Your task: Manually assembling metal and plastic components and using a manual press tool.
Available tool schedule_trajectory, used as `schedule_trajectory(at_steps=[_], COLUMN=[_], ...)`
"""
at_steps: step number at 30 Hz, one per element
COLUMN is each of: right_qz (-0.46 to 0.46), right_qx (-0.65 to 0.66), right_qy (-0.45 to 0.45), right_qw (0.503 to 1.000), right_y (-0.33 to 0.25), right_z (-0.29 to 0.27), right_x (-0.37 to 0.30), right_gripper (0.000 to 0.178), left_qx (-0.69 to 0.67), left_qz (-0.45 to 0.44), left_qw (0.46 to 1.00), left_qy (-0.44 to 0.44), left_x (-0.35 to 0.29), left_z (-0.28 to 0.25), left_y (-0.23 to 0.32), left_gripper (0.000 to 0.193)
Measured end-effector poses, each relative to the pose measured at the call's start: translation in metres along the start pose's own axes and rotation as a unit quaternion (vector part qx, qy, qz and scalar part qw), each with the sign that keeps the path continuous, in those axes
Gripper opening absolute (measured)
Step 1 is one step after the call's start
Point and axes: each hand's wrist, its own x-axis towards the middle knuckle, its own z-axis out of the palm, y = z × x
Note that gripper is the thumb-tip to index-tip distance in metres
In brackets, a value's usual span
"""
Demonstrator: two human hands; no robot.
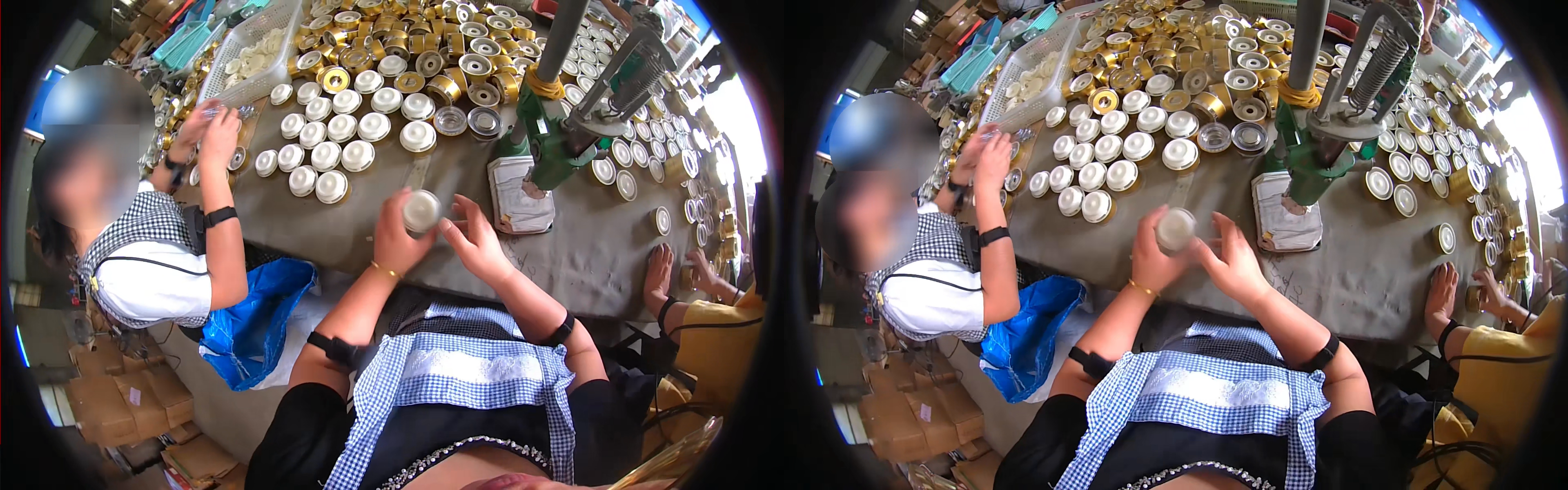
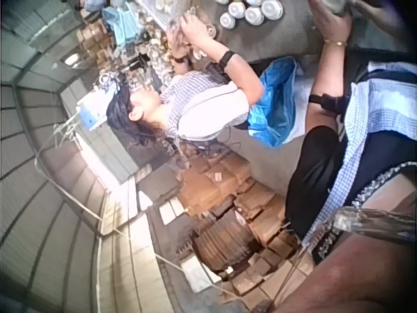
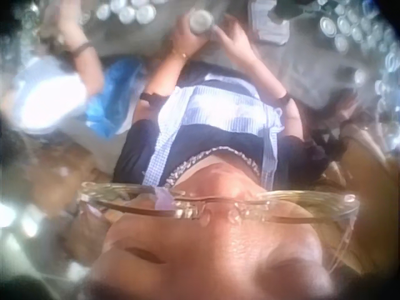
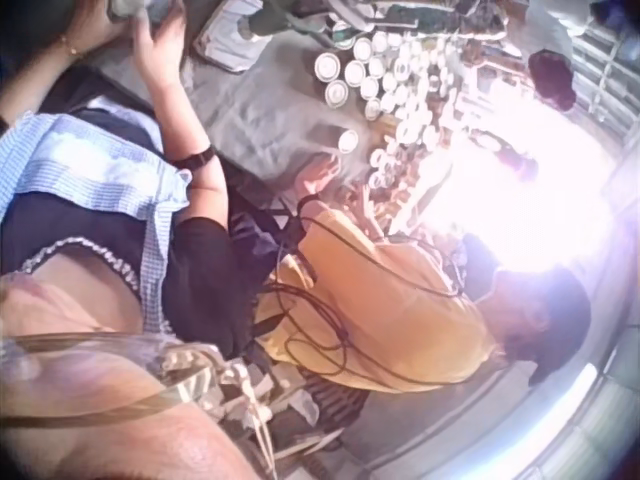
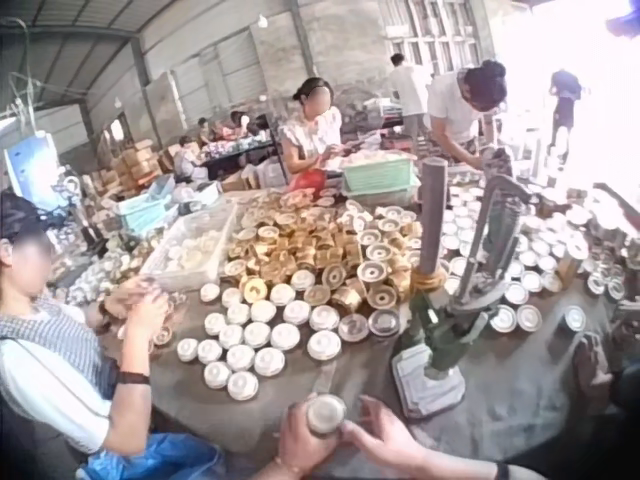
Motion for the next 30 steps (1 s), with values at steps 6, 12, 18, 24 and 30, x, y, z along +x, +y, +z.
schedule_trajectory(at_steps=[6, 12, 18, 24, 30], right_qz=[-0.029, -0.208, -0.308, -0.318, -0.300], right_qx=[0.139, -0.223, -0.323, -0.284, -0.274], right_qy=[-0.074, 0.080, 0.153, 0.087, 0.046], right_qw=[0.987, 0.949, 0.882, 0.900, 0.913], right_y=[-0.037, -0.051, -0.052, -0.059, -0.059], right_z=[-0.033, -0.064, -0.076, -0.091, -0.097], right_x=[-0.019, -0.029, -0.040, -0.037, -0.037], right_gripper=[0.064, 0.070, 0.062, 0.061, 0.065], left_qx=[-0.149, -0.572, -0.586, -0.555, -0.533], left_qz=[0.062, -0.347, -0.337, -0.345, -0.316], left_qw=[0.985, 0.709, 0.711, 0.720, 0.740], left_qy=[-0.058, -0.220, -0.194, -0.235, -0.264], left_x=[0.010, 0.021, 0.024, 0.030, 0.030], left_z=[-0.022, -0.017, -0.001, -0.007, -0.006], left_y=[0.084, 0.101, 0.118, 0.123, 0.116], left_gripper=[0.086, 0.054, 0.053, 0.054, 0.054])
